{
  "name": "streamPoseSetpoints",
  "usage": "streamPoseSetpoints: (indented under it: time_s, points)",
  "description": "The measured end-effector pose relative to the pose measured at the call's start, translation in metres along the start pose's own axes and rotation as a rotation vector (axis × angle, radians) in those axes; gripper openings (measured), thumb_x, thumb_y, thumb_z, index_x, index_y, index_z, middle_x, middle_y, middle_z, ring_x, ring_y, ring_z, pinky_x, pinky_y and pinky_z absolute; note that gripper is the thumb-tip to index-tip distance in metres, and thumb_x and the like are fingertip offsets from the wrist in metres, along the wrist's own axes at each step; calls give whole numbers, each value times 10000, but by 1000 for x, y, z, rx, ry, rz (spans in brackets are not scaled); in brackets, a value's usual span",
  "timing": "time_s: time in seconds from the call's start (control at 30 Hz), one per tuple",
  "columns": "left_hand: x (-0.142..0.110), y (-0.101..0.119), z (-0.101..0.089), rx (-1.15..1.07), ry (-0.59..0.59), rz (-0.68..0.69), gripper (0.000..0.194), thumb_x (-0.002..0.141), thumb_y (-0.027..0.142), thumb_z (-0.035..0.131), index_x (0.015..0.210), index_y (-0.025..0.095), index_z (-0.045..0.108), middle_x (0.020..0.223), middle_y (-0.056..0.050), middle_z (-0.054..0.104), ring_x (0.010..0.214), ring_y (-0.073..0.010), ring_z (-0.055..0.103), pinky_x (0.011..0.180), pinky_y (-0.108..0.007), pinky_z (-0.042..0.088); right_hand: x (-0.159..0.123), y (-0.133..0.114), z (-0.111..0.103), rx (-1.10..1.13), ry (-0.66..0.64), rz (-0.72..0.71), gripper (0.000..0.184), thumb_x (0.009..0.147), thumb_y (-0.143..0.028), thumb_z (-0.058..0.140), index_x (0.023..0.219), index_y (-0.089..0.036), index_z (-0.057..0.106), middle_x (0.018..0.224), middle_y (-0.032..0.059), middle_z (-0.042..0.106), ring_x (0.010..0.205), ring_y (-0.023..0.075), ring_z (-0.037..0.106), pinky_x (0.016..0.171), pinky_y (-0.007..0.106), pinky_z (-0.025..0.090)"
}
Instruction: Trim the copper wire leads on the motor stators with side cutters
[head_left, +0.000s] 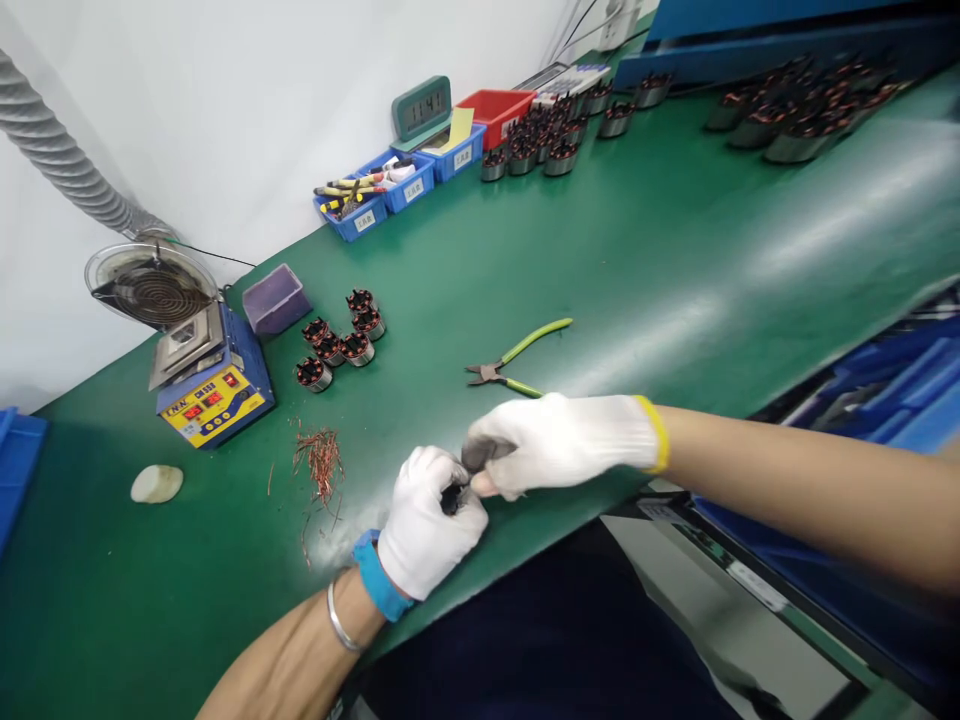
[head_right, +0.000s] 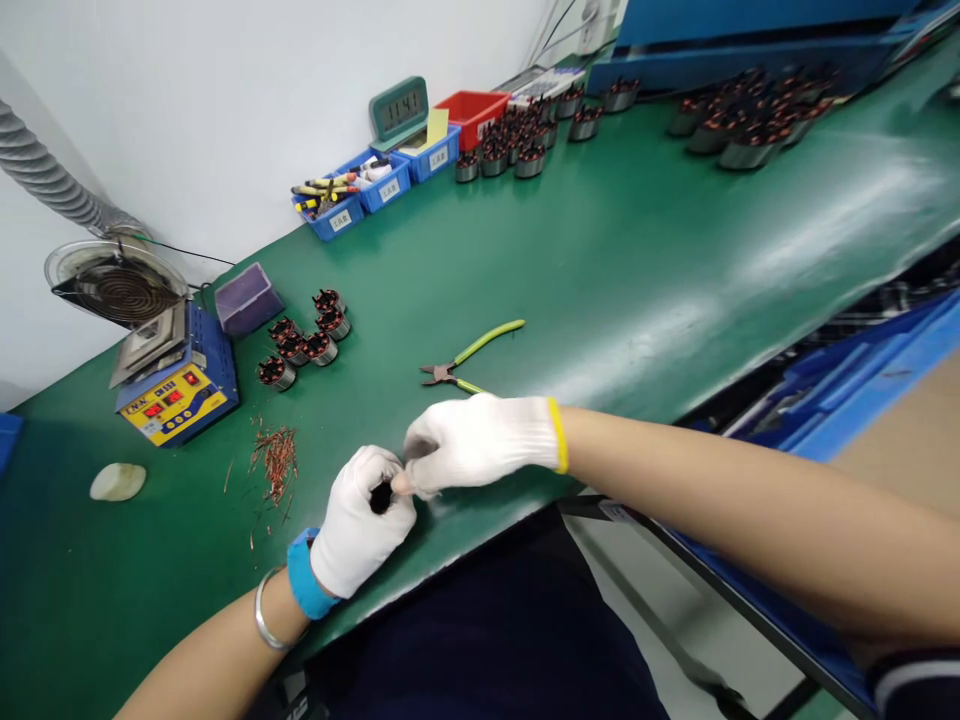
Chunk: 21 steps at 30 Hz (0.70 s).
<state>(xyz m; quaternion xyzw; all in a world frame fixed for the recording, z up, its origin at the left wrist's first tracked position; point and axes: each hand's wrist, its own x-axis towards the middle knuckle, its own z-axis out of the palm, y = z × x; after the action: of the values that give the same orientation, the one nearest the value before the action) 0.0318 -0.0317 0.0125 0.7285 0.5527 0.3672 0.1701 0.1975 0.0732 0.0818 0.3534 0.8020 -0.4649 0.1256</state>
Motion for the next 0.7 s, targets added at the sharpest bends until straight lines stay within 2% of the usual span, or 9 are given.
streamPoseSetpoints:
  time_s: [0.07, 0.1, 0.3, 0.37, 0.43, 0.5, 0.57, 0.63, 0.7]
  points:
    - [0, 0, 0, -16, 6, -13, 166, 663, 71, 506, 688, 207, 416, 702, -8, 518, 676, -165, 469, 633, -299, 386, 14, 0, 3, 192, -189, 21, 280, 748, -474, 625, 756, -196, 653, 686, 24, 691, 652, 181, 659, 557, 244, 467]
    - [0, 0, 1, -18, 12, -17, 162, 665, 78, 508, 684, 207, 413, 701, -10, 519, 676, -166, 469, 633, -301, 387, 20, 0, 5, 276, -237, 37, 255, 750, -434, 631, 713, -181, 636, 642, 28, 678, 616, 172, 655, 542, 240, 480]
    - [-2, 0, 3, 6, 2, -55, 148, 683, 103, 513, 706, 211, 413, 726, -18, 510, 699, -174, 481, 651, -317, 406, 29, 5, 18, 480, -291, 15, 231, 805, -313, 563, 650, -147, 605, 546, 27, 639, 472, 122, 598, 489, 216, 497]
    - [-3, 1, 0, -20, -7, -93, 151, 686, 110, 521, 746, 210, 425, 779, -29, 519, 735, -181, 503, 682, -331, 432, 27, 5, 21, 484, -259, 5, 217, 803, -286, 539, 644, -150, 598, 556, 29, 643, 466, 117, 594, 488, 210, 494]
    - [-5, 0, -4, -88, -23, -116, 242, 651, 109, 546, 857, 201, 458, 930, -64, 537, 867, -208, 541, 794, -372, 467, 24, 4, 26, 469, -200, -14, 167, 776, -246, 528, 650, -159, 596, 569, 24, 646, 473, 119, 595, 491, 209, 488]
    - [-8, -2, -9, -200, -96, -103, 519, 591, 116, 579, 1089, 177, 444, 1157, -120, 498, 1052, -254, 528, 949, -433, 444, 21, 5, 33, 442, -116, -27, 134, 749, -228, 518, 651, -168, 588, 590, 18, 649, 490, 122, 596, 500, 214, 481]
    - [-9, -4, -13, -345, -181, -115, 761, 585, 156, 604, 1293, 163, 324, 1292, -152, 435, 1166, -287, 488, 1033, -471, 399, 16, 8, 40, 393, -12, -36, 137, 748, -240, 506, 657, -174, 583, 623, 14, 657, 518, 124, 593, 513, 217, 462]
    - [-7, -5, -18, -483, -146, -178, 778, 663, 258, 619, 1351, 163, 268, 1305, -157, 443, 1184, -293, 488, 1031, -474, 406, 10, 12, 45, 293, 100, -69, 162, 765, -262, 492, 659, -177, 580, 640, 7, 653, 547, 119, 570, 522, 216, 417]
    - [-2, -5, -25, -554, -46, -301, 687, 755, 408, 599, 1324, 165, 300, 1240, -154, 499, 1114, -279, 541, 942, -442, 471, 3, 17, 47, 179, 200, -138, 181, 780, -273, 477, 659, -181, 574, 632, -3, 629, 563, 113, 527, 525, 223, 360]
